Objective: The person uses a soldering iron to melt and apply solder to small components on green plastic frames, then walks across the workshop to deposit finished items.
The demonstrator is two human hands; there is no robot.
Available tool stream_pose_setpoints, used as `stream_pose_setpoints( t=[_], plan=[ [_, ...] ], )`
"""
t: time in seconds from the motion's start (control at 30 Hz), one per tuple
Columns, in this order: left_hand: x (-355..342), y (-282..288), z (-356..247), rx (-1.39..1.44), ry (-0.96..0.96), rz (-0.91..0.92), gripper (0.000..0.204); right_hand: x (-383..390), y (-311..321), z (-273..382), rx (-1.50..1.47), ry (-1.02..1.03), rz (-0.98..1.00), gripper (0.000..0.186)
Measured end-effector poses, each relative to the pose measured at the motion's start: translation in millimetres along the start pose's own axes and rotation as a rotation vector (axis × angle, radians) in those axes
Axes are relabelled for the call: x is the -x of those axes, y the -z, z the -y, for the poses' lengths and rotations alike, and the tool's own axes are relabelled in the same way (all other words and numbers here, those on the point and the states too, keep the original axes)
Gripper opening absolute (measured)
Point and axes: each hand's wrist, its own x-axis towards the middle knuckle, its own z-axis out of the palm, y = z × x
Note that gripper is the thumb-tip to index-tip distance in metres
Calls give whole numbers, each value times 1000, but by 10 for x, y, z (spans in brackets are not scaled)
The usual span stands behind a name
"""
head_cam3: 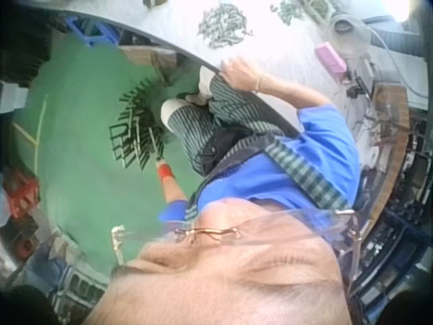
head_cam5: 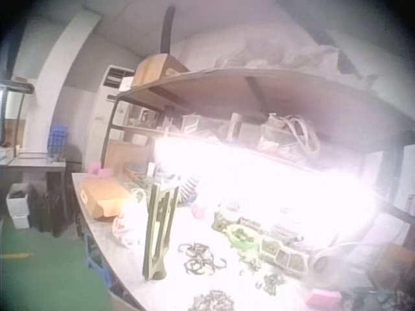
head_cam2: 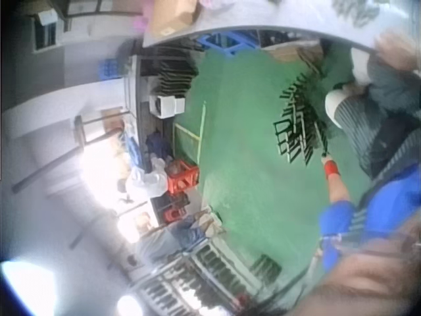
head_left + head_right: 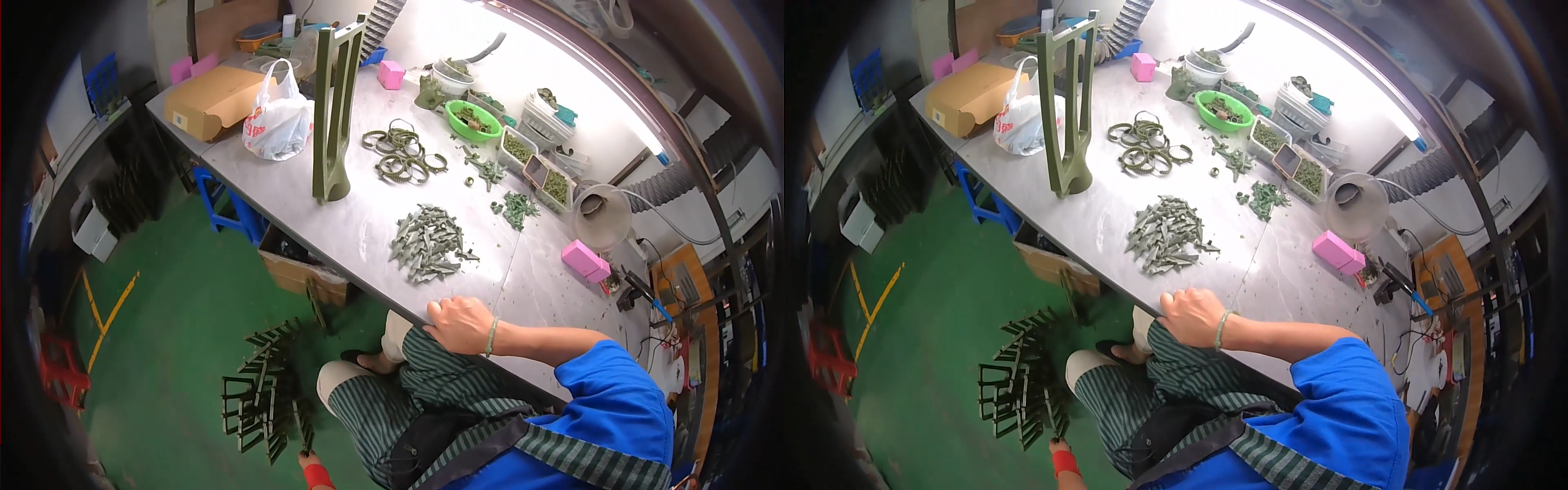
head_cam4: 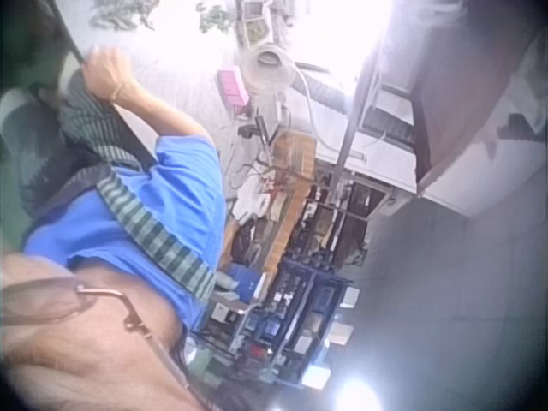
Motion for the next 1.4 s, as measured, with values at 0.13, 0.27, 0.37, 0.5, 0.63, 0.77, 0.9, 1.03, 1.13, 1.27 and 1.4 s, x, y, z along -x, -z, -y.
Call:
stream_pose_setpoints(
  t=[0.13,0.27,0.37,0.5,0.63,0.77,0.9,1.03,1.13,1.27,1.4],
  plan=[
    [-35,250,335,45,-190,-13,29,-139,-79,147,-10,95,-3,31],
    [184,7,-129,130,-230,44,34,-50,78,80,43,12,-63,27],
    [276,205,-34,-147,-210,-147,39,-38,174,103,53,35,-50,30],
    [510,172,-240,-258,-218,-379,56,-399,387,98,-87,52,93,37],
    [674,278,-387,-143,-365,-442,53,-1261,811,274,-543,-33,-520,70],
    [641,403,-322,-32,-364,-423,50,-2361,890,671,-714,-184,-832,107],
    [878,469,-442,140,-359,-335,43,-2858,752,473,-844,-239,-1023,68],
    [1043,618,-361,174,-461,-347,36,-2536,661,169,-1019,-188,-1062,23],
    [1202,832,-550,291,-470,-307,33,-1941,653,47,-1730,75,-609,19],
    [2163,1137,-2045,874,-764,276,26,-913,934,165,-2055,17,-130,31],
    [3385,1254,-3097,977,-979,961,60,-392,995,401,-2118,-198,158,32]
  ],
)
